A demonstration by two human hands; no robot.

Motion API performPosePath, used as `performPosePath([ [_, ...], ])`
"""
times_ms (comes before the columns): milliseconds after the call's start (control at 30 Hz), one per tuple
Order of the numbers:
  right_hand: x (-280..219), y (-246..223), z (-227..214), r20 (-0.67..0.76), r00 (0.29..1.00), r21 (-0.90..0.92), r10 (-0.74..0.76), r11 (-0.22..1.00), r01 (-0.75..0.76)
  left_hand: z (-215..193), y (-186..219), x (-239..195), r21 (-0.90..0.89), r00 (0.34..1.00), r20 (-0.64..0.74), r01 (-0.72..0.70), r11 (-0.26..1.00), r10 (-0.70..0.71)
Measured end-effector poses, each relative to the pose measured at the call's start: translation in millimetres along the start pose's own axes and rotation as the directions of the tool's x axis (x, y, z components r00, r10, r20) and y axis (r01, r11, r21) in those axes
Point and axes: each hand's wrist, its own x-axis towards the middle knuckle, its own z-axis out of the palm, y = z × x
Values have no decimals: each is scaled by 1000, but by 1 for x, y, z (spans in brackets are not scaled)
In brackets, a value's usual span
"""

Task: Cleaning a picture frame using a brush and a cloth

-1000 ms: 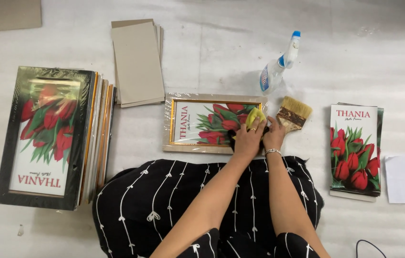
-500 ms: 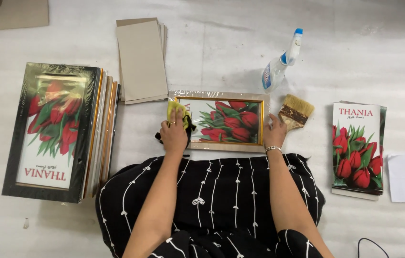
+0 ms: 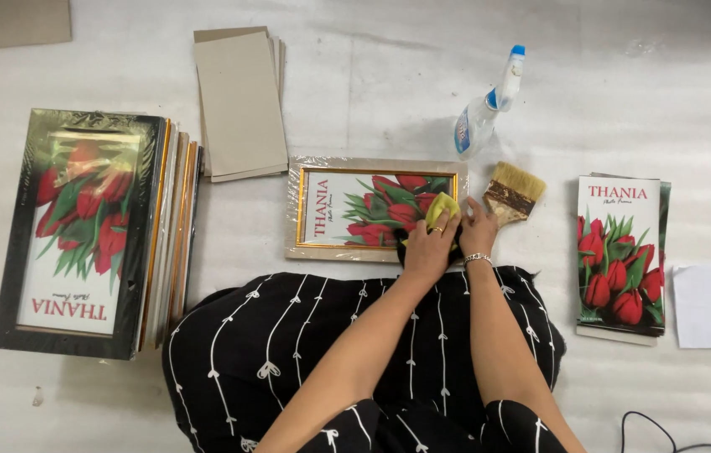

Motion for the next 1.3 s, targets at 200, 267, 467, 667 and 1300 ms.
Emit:
performPosePath([
  [200,6,10,6,6,1000,18,17,1000,-17,-42,-96,-23,49,952,200,-244,969,230],
  [267,3,3,1,8,1000,-1,-1,1000,1,-73,-146,-28,129,928,324,-235,963,183],
  [467,-4,-15,-11,26,997,118,73,990,-76,-147,-264,-62,214,912,409,-103,971,7],
  [667,-3,-6,-8,-2,999,-38,-36,999,36,-130,-203,-44,46,903,375,-247,968,212],
  [1300,6,12,0,7,1000,-40,20,999,-20,53,-57,81,44,979,107,-177,983,172],
])
